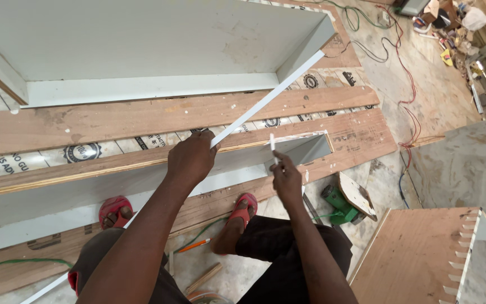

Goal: The person uses a circular saw to cut a piece of plywood, then measures and fits a white plastic strip into a white wooden cabinet frame. They apply adhesive to the strip and press it into place along the cabinet edge.

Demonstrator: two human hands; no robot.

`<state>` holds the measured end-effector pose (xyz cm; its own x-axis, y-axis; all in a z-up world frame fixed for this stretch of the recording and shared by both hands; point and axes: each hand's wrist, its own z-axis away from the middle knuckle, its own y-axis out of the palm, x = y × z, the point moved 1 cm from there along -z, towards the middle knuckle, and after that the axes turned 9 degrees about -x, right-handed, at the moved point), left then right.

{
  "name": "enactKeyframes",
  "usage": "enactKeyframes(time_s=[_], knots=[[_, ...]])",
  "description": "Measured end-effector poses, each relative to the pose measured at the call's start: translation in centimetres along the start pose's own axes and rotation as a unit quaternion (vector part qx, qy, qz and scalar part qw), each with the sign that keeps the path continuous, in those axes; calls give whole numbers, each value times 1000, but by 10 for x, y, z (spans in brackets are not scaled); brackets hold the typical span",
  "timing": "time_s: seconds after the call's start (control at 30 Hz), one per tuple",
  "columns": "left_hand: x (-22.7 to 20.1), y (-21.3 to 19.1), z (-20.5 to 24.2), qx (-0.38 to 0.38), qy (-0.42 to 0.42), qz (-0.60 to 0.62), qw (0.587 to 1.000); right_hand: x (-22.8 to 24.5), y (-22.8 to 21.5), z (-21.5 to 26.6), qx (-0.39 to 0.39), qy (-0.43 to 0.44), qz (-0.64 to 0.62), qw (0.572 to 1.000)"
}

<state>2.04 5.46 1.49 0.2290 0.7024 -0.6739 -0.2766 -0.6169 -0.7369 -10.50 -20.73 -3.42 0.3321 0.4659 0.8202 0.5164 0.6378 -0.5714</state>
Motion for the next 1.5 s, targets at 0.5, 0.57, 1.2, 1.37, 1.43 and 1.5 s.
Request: enactKeyframes(time_s=[0.5, 0.57, 1.2, 1.37, 1.43, 1.5], knots=[[5, -8, 0, 12, -18, -2, 1000, 15, 39, 68, 13, -11, -41, 999], [6, -8, 2, 21, -23, -10, 999, 16, 24, 56, -16, -67, -28, 997], [7, -7, 1, 18, -24, -10, 999, 35, 24, 33, -2, 40, -86, 995], [7, -4, 0, 9, -15, 0, 1000, 45, 13, 34, -71, -171, 191, 964], [6, -3, 0, 10, -13, -1, 1000, 52, 14, 31, -54, -132, 235, 962], [6, -3, 0, 10, -15, -1, 1000, 62, 18, 28, -36, -124, 260, 957]])
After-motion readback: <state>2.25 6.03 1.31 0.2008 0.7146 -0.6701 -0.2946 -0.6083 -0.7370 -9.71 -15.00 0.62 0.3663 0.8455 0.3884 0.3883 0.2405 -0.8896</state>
